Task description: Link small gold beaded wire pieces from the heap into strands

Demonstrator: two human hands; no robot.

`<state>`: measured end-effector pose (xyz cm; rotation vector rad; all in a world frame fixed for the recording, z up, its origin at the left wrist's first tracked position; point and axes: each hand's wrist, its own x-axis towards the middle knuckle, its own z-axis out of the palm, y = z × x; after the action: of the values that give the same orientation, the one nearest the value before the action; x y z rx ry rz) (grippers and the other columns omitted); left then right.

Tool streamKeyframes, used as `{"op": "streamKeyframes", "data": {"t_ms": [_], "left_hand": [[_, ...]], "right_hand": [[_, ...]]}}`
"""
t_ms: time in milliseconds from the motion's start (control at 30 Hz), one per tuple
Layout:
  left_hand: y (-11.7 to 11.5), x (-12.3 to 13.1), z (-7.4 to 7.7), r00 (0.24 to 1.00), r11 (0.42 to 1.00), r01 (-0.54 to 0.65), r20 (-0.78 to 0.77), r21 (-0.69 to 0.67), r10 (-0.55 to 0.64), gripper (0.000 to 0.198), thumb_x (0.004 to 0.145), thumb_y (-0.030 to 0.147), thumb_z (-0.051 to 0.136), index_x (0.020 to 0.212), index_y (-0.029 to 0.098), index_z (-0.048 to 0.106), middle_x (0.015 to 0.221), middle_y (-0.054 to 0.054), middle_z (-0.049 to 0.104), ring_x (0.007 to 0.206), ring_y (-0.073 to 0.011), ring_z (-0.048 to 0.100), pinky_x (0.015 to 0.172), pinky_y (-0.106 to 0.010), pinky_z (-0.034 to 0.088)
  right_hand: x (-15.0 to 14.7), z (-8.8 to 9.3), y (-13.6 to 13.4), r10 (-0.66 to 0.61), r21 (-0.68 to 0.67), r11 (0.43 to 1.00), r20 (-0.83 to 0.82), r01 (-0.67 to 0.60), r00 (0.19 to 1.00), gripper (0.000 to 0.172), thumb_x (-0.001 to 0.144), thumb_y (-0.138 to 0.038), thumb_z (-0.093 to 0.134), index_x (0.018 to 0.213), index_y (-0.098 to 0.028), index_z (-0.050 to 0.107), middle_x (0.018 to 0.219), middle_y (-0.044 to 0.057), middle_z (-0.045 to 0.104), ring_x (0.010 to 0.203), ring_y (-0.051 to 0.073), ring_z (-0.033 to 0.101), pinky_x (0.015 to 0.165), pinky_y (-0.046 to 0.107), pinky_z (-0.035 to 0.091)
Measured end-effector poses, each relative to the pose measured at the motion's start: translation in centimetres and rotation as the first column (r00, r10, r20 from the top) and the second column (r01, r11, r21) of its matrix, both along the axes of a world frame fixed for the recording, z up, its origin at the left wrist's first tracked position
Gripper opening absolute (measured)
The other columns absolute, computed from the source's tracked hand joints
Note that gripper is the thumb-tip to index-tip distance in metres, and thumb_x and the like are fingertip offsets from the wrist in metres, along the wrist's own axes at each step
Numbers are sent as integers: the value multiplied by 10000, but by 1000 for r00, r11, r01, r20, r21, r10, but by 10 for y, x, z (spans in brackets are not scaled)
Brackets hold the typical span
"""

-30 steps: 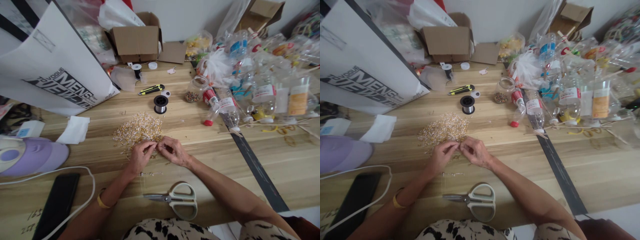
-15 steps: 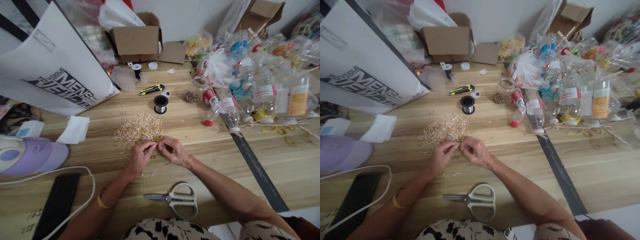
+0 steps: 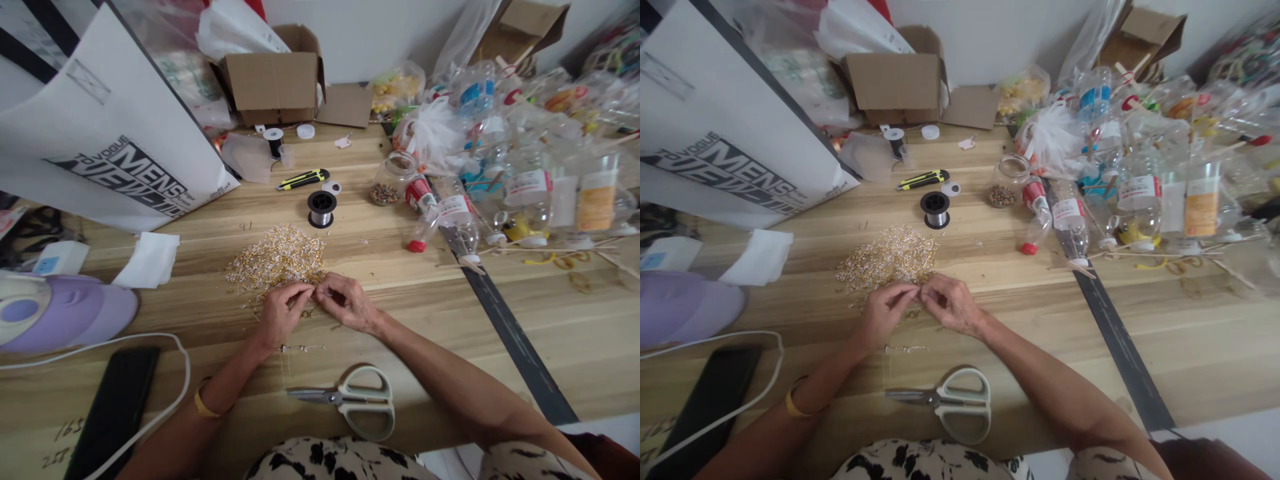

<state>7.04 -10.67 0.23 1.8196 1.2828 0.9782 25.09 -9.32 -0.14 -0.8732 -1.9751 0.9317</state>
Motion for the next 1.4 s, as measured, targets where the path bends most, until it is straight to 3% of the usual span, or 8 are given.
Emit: {"op": "streamKeyframes", "data": {"t_ms": [467, 1400], "left_hand": [[0, -1, 6, 1000, 1000, 13, -16, 10, -13, 217, 899, 272, 508, 849, 166, 691, 841, -63, 715, 776, -171, 645, 740, -261, 499], [1, -2, 5, 999, 984, 41, -15, 176, -39, 96, 851, 189, 600, 814, 163, 684, 772, -48, 690, 716, -149, 637, 697, -258, 504]], "right_hand": [[-1, 0, 0, -32, -15, 999, 5, 32, 999, 107, 871, -178, 516, 775, -163, 560, 692, 4, 521, 585, 105, 447, 536, 225, 371], [-1, -3, 0, -42, -27, 999, 2, 42, 999, 94, 873, -185, 540, 812, -151, 603, 704, 8, 529, 600, 107, 461, 554, 227, 365]]}}
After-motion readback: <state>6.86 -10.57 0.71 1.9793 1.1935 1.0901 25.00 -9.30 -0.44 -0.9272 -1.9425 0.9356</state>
